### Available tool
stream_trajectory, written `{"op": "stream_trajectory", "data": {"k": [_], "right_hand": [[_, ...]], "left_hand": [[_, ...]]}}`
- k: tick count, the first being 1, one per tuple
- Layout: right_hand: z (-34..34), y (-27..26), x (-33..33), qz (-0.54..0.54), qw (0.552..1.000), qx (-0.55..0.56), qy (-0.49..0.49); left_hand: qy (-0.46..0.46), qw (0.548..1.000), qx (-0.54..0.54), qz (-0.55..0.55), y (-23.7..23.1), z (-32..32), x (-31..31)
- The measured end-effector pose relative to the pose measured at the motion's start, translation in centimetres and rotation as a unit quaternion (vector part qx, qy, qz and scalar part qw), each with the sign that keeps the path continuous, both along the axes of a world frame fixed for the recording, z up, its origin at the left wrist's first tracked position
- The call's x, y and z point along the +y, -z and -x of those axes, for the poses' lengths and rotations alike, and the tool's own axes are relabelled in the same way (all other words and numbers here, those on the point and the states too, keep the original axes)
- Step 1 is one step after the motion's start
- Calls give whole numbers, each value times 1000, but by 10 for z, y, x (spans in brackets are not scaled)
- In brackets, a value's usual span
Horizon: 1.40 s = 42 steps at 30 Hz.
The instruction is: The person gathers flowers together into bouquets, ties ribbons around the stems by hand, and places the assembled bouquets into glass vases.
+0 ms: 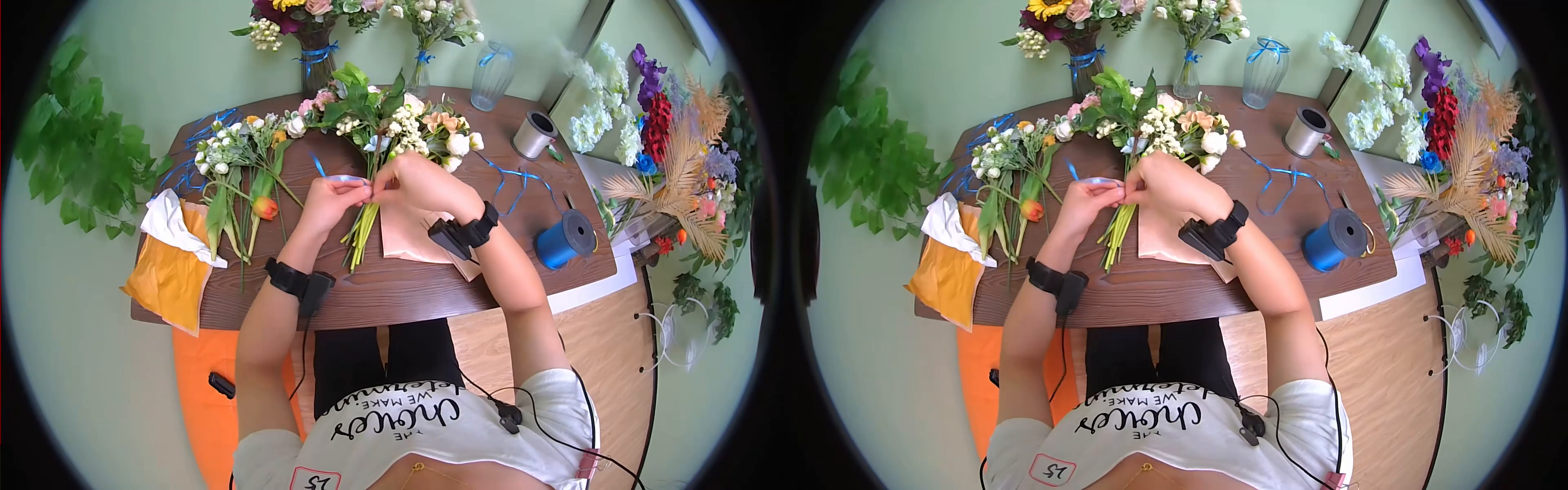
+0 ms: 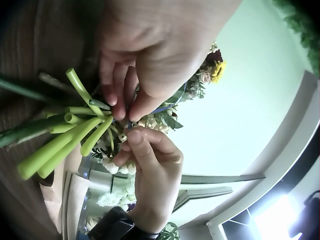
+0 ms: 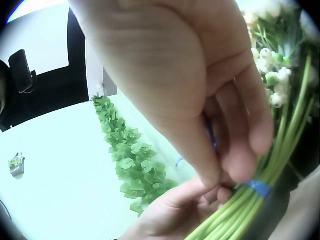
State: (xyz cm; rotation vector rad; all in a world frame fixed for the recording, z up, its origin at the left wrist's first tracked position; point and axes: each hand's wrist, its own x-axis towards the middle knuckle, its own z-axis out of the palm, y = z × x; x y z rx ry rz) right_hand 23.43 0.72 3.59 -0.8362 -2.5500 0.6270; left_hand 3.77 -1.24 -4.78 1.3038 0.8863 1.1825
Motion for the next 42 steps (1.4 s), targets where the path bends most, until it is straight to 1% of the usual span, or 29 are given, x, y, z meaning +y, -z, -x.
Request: {"op": "stream_trajectory", "data": {"k": [1, 3, 4, 5, 6, 7, 10, 11, 13, 15, 16, 18, 19, 23, 26, 29, 31, 35, 37, 40, 42], "right_hand": [[-2, 0, -3, 21, 1000, -16, 11], [-11, 8, -3, 19, 1000, 17, -9], [-16, 15, -1, 19, 999, 33, -19], [-21, 23, 1, 57, 996, 52, -37], [-21, 26, 0, 90, 993, 78, -21], [-21, 29, -1, 124, 987, 104, -3], [-18, 37, 0, 205, 965, 161, 33], [-17, 39, 1, 229, 956, 177, 42], [-14, 42, -1, 209, 962, 171, 45], [-13, 41, -4, 201, 966, 158, 43], [-12, 44, -3, 221, 959, 170, 42], [-10, 50, 0, 258, 946, 193, 35], [-9, 55, 2, 251, 948, 193, 33], [-7, 55, 0, 282, 935, 210, 36], [-4, 60, 0, 314, 919, 237, 34], [-5, 62, 3, 327, 915, 236, 23], [-6, 63, 5, 329, 914, 238, 15], [-8, 62, 4, 353, 897, 265, 22], [-8, 62, 4, 359, 892, 275, 19], [-8, 61, 0, 410, 865, 288, 3], [-7, 66, 3, 401, 872, 282, 1]], "left_hand": [[-8, 1000, 12, -14, -4, -3, -4], [-22, 998, 35, -50, -3, -7, -5], [-56, 983, 120, -128, -8, -8, -9], [-90, 954, 202, -203, -14, -9, -15], [-122, 911, 282, -275, -20, -11, -19], [-149, 898, 277, -308, -21, -13, -20], [-105, 929, 237, -263, -20, -13, -20], [-106, 930, 237, -262, -20, -14, -21], [-107, 931, 237, -257, -19, -17, -24], [-143, 870, 287, -374, -18, -15, -21], [-159, 833, 308, -431, -18, -14, -19], [-161, 825, 318, -438, -17, -15, -19], [-163, 821, 324, -442, -17, -14, -18], [-176, 804, 336, -457, -17, -16, -18], [-188, 800, 317, -474, -15, -19, -16], [-193, 808, 302, -468, -15, -19, -17], [-193, 822, 285, -453, -15, -19, -16], [-184, 840, 276, -429, -18, -20, -18], [-175, 840, 272, -435, -18, -20, -17], [-171, 841, 270, -437, -16, -19, -16], [-172, 839, 270, -439, -15, -19, -16]]}}
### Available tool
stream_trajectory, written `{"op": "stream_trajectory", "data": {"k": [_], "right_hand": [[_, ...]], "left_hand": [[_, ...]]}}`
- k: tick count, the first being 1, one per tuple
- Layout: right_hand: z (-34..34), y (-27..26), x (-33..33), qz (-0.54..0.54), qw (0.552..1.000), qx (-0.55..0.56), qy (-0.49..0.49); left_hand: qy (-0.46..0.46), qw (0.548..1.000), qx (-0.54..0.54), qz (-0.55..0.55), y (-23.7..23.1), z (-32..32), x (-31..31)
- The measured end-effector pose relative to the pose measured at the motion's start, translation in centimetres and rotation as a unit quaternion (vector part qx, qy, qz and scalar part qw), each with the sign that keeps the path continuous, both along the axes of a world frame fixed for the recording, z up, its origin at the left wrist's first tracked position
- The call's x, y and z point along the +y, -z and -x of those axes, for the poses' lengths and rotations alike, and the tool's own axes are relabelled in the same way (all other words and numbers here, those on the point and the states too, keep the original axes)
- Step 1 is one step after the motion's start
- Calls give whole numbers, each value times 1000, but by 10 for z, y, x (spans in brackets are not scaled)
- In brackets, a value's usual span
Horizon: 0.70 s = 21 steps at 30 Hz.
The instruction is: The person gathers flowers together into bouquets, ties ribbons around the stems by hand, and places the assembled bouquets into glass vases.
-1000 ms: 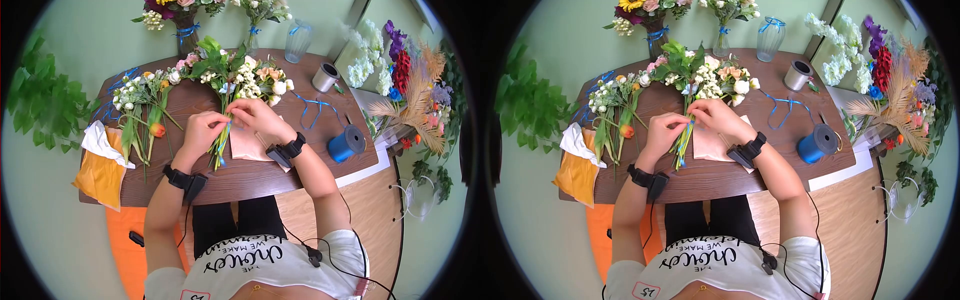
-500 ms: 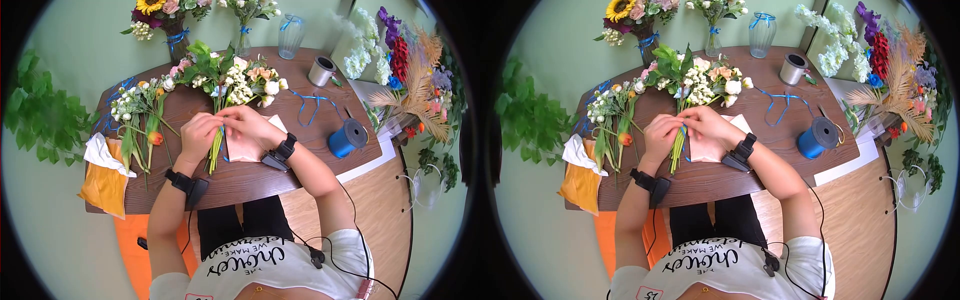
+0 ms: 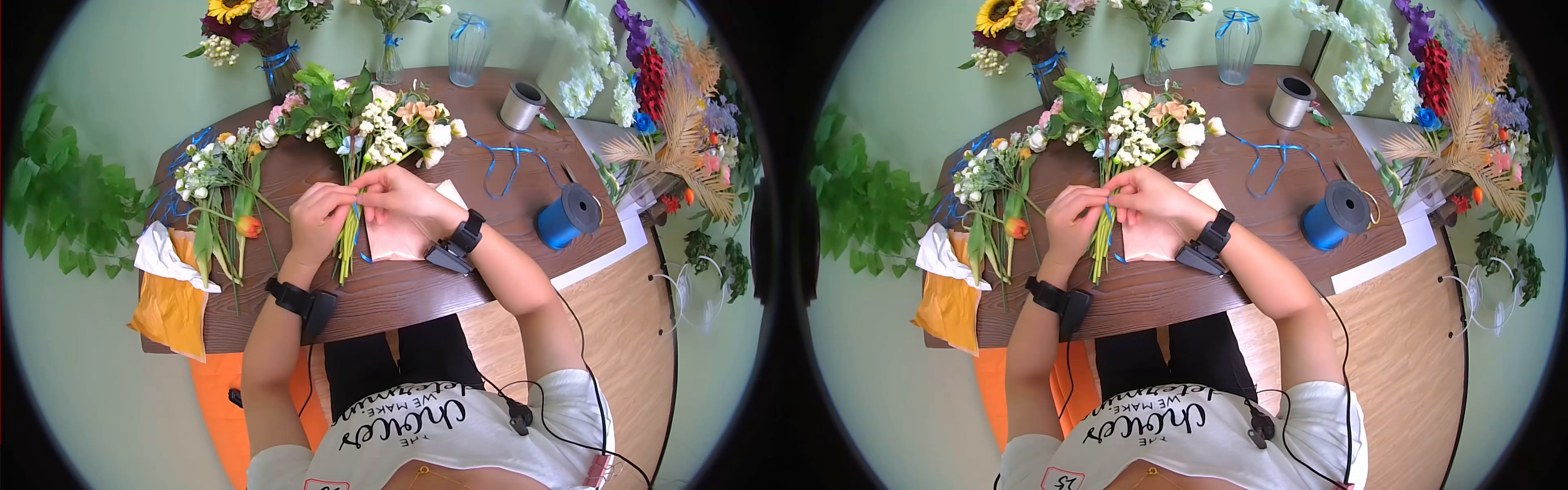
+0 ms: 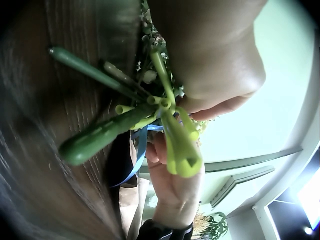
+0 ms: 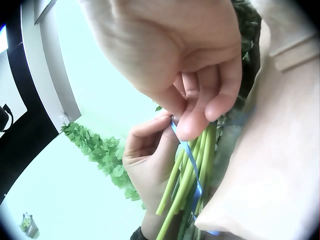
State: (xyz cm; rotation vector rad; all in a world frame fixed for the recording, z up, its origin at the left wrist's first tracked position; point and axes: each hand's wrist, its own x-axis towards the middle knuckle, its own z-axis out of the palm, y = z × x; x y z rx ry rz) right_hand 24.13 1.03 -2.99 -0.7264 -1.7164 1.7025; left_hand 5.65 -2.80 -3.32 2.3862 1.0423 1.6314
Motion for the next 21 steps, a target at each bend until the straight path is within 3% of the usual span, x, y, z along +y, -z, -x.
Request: {"op": "stream_trajectory", "data": {"k": [19, 21], "right_hand": [[-2, -1, 4, -4, 999, 3, 45], [-6, -9, 3, -24, 998, -46, 45]], "left_hand": [[-23, 998, -31, 59, -1, -1, -3], [-25, 996, -37, 79, -1, -1, -4]]}}
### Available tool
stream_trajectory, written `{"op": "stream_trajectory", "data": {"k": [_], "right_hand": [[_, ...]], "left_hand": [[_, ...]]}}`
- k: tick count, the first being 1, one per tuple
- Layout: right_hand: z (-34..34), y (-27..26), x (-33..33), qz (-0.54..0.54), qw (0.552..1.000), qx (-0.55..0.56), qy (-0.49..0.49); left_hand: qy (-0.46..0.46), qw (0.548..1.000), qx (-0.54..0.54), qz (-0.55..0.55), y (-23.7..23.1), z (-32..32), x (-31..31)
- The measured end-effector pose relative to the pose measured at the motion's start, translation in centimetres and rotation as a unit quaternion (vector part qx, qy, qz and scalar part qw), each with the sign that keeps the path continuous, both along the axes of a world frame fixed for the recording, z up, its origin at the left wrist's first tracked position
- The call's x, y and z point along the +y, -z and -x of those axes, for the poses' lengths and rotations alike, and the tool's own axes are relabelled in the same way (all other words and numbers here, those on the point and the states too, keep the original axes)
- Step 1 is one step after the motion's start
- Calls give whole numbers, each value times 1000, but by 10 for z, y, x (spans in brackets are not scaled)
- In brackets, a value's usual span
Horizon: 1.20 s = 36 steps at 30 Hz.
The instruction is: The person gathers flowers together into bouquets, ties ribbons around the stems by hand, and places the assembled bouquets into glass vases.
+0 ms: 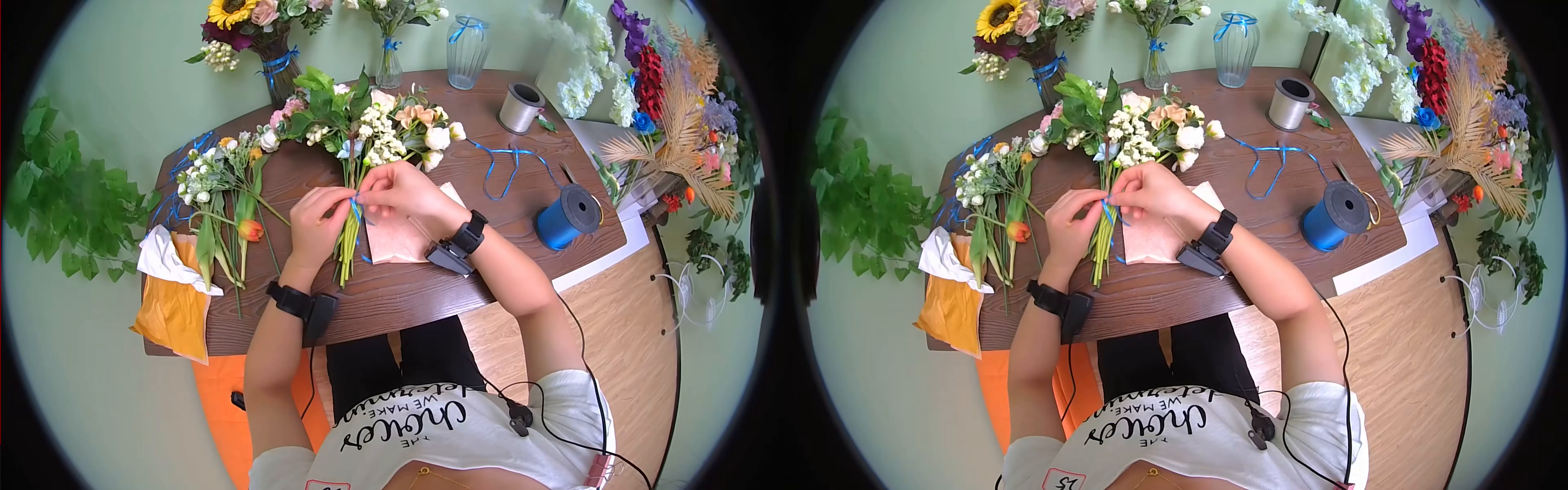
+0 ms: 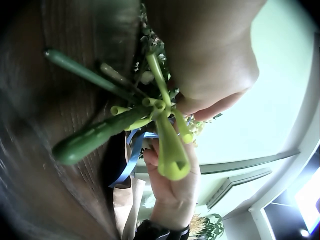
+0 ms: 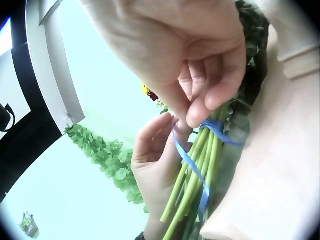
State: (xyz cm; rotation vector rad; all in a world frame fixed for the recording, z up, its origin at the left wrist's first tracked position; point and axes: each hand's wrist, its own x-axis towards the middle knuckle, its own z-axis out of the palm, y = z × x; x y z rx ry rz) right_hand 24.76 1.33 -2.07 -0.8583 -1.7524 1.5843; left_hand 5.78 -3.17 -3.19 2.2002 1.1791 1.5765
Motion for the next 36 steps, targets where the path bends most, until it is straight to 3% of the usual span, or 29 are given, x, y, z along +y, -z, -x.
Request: {"op": "stream_trajectory", "data": {"k": [8, 10, 13, 14, 17, 19, 23, 26, 29, 36], "right_hand": [[-14, -14, 3, -92, 991, -100, 14], [-17, -17, 4, -129, 985, -112, -7], [-20, -30, -4, -120, 987, -107, -4], [-20, -26, -1, -167, 982, -88, -9], [-17, -16, 5, -277, 960, -32, -29], [-12, -23, -3, -311, 949, -2, -47], [-10, -21, -7, -102, 990, 23, -96], [-13, -19, -2, -97, 992, -44, -66], [-15, -16, 2, -101, 987, -114, -46], [-13, -9, 2, -204, 957, -201, -41]], "left_hand": [[12, 1000, 5, 10, 1, 3, 1], [24, 997, -38, 65, 2, 3, 2], [58, 978, -127, 156, 8, 2, 5], [72, 966, -162, 187, 11, 2, 8], [122, 937, -242, 221, 22, 5, 16], [113, 952, -221, 179, 29, 5, 22], [91, 949, -227, 201, 29, 6, 20], [60, 952, -218, 205, 46, 11, 30], [6, 968, -143, 208, 48, 20, 32], [-19, 972, -126, 199, 44, 17, 28]]}}
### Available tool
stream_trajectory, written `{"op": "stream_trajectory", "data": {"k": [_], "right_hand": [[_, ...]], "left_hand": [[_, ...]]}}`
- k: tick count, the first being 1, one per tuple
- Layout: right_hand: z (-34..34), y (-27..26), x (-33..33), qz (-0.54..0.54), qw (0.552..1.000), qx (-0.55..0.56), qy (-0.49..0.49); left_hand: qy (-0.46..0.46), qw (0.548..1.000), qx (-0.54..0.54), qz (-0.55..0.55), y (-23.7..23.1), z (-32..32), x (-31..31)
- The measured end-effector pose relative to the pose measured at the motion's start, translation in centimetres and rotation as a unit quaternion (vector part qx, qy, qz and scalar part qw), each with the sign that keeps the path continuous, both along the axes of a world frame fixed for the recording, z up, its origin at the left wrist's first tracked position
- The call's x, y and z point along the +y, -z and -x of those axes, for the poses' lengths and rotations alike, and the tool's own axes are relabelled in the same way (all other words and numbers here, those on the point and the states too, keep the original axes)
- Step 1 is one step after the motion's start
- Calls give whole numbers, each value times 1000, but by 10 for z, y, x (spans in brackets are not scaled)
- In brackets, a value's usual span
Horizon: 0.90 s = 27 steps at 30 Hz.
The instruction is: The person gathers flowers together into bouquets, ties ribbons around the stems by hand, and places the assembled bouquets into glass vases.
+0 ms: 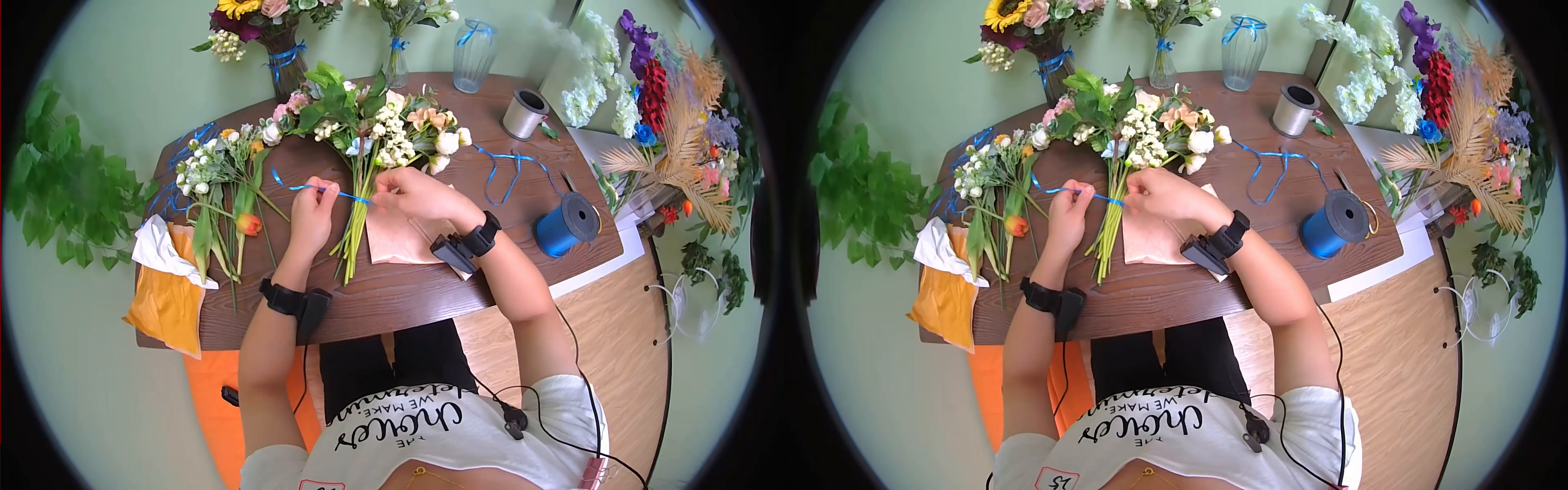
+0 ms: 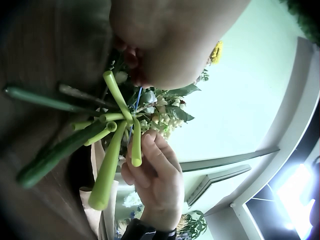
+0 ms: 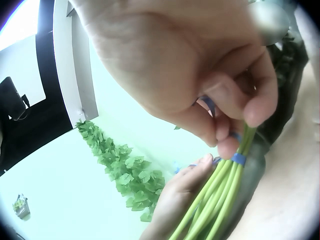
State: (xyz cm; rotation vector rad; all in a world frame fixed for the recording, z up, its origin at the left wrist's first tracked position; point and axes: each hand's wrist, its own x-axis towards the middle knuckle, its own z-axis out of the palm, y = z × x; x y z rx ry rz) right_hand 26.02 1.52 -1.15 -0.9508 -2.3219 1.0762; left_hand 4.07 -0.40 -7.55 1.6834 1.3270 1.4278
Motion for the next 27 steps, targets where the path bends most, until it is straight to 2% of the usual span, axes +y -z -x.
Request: {"op": "stream_trajectory", "data": {"k": [5, 11, 14, 17, 20, 23, 27], "right_hand": [[-5, 0, 7, 14, 996, -83, -13], [-7, 1, 8, 46, 992, -111, -33], [-5, 8, 6, 39, 999, -38, -4], [1, 10, 2, 25, 999, -25, 16], [1, 7, 1, 24, 999, -16, -22], [-2, -5, -5, 88, 995, 43, -19], [-1, -9, -5, 101, 992, 75, -8]], "left_hand": [[17, 998, -14, 55, -6, 3, -2], [50, 996, -53, 45, -2, 0, 0], [128, 962, -177, 166, -8, 12, 3], [190, 901, -339, 194, -25, -2, -8], [150, 926, -283, 198, -27, -7, -11], [170, 942, -217, 193, -18, -3, -7], [162, 952, -192, 175, -22, -7, -11]]}}
